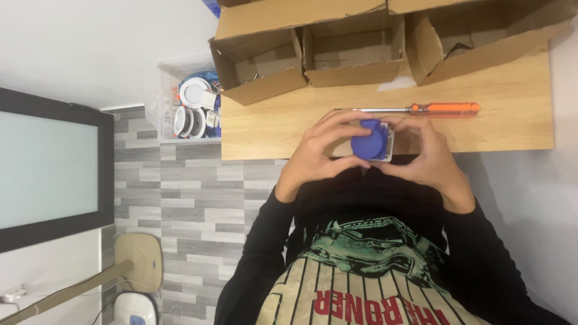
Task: The person uses a screwdriver to tighten screws on a blue electrical box, then places it in a cardboard box. They pick up a black socket outlet, place it in the box, and then pick up another blue electrical box to begin screwing it together.
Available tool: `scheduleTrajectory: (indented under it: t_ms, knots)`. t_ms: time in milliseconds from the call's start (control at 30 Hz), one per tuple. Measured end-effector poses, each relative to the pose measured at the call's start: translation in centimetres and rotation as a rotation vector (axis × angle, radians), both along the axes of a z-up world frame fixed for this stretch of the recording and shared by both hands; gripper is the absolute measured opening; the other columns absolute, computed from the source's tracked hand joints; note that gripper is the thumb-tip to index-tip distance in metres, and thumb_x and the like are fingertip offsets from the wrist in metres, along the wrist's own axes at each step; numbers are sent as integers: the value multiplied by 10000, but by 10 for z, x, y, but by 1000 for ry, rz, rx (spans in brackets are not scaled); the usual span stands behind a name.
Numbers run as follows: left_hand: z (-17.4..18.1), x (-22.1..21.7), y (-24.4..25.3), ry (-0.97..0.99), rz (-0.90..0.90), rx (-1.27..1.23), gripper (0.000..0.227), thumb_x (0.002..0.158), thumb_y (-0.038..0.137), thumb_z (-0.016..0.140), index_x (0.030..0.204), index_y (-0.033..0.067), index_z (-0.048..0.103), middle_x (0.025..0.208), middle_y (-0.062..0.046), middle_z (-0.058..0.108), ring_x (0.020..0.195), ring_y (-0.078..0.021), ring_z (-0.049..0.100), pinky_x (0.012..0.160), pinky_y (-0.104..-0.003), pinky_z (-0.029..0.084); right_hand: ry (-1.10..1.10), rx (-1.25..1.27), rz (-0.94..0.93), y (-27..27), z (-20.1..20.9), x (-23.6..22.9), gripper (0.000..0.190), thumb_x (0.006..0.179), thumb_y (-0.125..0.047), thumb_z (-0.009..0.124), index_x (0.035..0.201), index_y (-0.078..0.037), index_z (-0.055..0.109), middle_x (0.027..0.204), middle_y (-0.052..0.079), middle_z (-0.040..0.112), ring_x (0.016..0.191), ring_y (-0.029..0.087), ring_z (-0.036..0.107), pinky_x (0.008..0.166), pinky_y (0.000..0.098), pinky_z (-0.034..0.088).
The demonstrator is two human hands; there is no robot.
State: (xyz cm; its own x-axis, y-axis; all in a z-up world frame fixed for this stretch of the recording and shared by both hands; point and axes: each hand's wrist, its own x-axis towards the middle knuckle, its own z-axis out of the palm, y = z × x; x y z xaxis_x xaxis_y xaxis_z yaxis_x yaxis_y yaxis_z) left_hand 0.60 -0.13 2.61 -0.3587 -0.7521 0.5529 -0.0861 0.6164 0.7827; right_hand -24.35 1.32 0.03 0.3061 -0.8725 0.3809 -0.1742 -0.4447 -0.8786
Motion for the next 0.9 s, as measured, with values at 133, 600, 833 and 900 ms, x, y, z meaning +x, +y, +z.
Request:
scheduleTrajectory:
  t_ms: [133,600,833,900]
  knots:
    - [-5,-7,-7,-50,-62,19,522,862,279,989,1327,167,777,1466,-97,709,1316,-313,717,1101,-435,589,-25,28,4,-2,-17,-6,802,710,-97,1017,1283,-33,460,1409,243,731,1319,341,700,1154,481,491]
    - [-2,-13,-14,-178,-120,83,499,855,262,997,1275,128,765,1446,-108,690,1349,-380,690,1137,-545,577,-34,50,16,-7,-30,-10,919,658,-67,1041,1361,-7,453,1386,267,726,1323,368,696,1174,471,498]
    - [-5,-22,-15,-159,-101,28,435,946,376,910,1243,108,740,1445,-119,698,1339,-380,705,1139,-546,571,-34,61,-5,-8,-40,-14,946,645,-103,1055,1382,-13,469,1353,236,742,1304,313,702,1171,426,500]
    - [-10,-23,-15,-177,-75,11,394,970,357,892,1237,110,741,1430,-110,713,1323,-366,717,1131,-521,573,-28,67,-6,-8,-43,-15,949,629,-86,1056,1379,-2,480,1344,245,748,1294,327,712,1163,436,506]
